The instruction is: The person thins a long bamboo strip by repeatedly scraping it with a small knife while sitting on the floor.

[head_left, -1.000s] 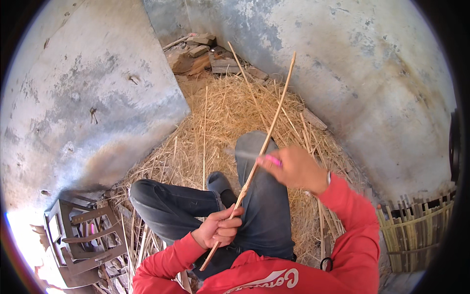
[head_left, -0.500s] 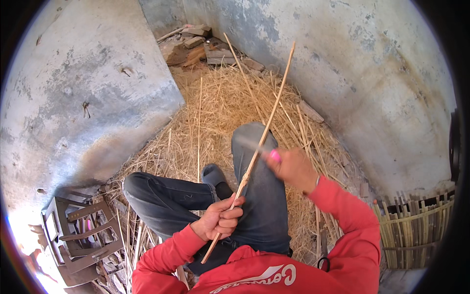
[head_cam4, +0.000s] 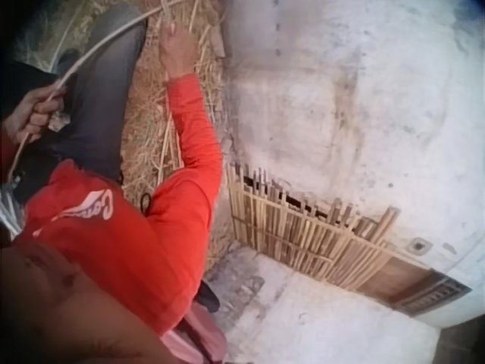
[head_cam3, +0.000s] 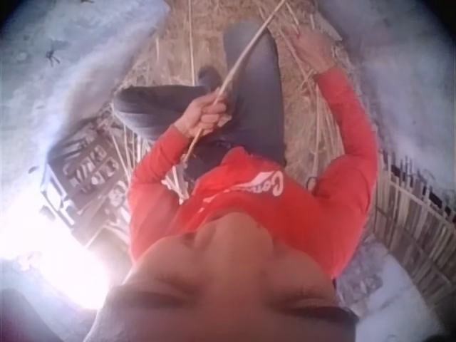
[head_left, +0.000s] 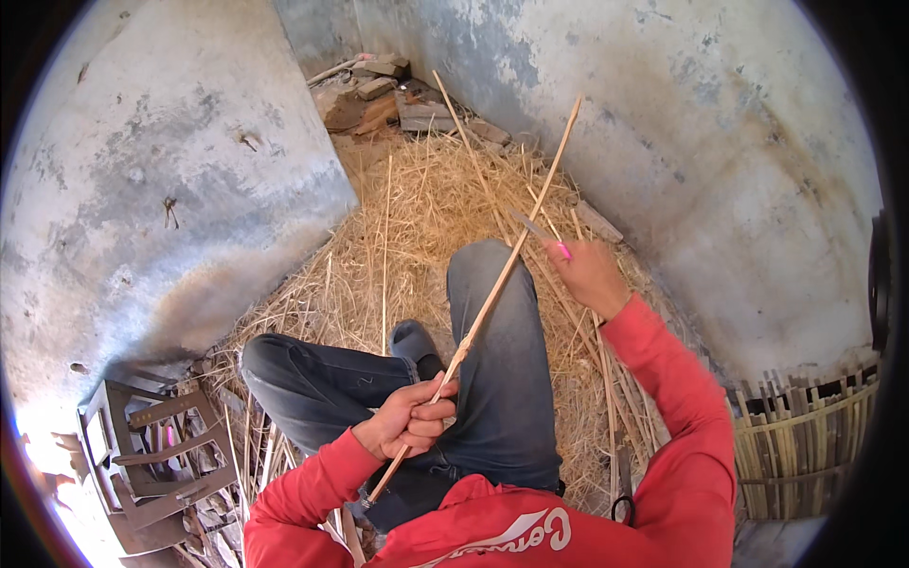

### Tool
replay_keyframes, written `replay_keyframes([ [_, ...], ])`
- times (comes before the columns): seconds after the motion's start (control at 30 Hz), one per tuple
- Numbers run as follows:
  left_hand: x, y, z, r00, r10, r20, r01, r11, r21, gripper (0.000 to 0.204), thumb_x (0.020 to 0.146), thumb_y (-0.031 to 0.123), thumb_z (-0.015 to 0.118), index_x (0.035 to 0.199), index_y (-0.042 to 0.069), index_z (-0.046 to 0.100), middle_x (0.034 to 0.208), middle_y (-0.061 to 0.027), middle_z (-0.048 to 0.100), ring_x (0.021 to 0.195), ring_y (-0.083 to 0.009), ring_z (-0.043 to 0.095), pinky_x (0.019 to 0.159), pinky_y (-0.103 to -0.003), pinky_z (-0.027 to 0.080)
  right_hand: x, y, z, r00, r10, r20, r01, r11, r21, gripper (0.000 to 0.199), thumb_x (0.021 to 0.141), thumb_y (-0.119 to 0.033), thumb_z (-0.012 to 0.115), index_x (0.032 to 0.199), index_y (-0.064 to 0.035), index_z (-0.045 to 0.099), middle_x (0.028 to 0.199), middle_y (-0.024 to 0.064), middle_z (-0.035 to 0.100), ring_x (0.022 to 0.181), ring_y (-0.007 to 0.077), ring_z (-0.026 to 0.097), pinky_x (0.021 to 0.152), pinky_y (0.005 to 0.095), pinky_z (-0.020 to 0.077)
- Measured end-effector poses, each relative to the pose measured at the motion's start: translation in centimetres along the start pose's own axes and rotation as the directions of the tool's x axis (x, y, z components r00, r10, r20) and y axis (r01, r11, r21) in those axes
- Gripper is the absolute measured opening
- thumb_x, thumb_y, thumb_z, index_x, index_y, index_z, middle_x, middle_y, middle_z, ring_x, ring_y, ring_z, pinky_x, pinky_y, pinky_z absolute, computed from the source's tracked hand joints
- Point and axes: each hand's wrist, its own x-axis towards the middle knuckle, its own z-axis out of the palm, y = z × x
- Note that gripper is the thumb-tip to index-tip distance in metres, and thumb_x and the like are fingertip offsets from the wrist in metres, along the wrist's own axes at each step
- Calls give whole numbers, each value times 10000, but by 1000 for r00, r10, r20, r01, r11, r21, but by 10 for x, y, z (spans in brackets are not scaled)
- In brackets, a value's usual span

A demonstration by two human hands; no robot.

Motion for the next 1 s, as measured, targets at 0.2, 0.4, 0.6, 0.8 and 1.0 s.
replay_keyframes([
  [0.2,-6,-1,-8,999,-4,-44,4,1000,-9,298,1139,401,345,995,156,434,631,54,290,429,-21,179,333,-202,123,-44,-68,15,954,-197,227,206,978,-18,626,1046,-564,448,763,-75,717,595,210,604,576,408,627,542,534,483],
  [0.4,-14,-6,-1,997,21,-73,-18,999,43,303,1138,410,345,1000,154,429,617,56,281,427,-21,178,330,-205,140,2,19,6,991,32,131,-39,998,55,666,1024,-597,475,709,-50,687,601,224,598,567,426,616,537,527,471],
  [0.6,-30,-11,-21,997,37,-62,-32,996,81,333,1137,424,343,987,140,429,622,59,276,438,-24,190,325,-207,144,-47,-58,21,969,-128,213,108,989,103,685,1020,-597,483,663,-45,675,574,225,591,565,426,623,540,521,484],
  [0.8,-57,-33,-19,983,44,-178,-24,993,114,352,1139,421,333,941,140,412,601,63,268,432,-21,193,334,-216,145,-11,-4,16,997,-11,78,5,997,73,723,1041,-591,452,649,-18,650,590,240,583,568,423,616,537,518,469],
  [1.0,-102,-58,-34,981,15,-191,-9,999,32,360,1141,406,328,915,139,413,599,63,279,428,-27,196,350,-218,141,53,109,-7,982,142,-123,-153,984,-92,806,1054,-603,416,602,43,583,537,242,524,509,443,535,536,535,423],
])
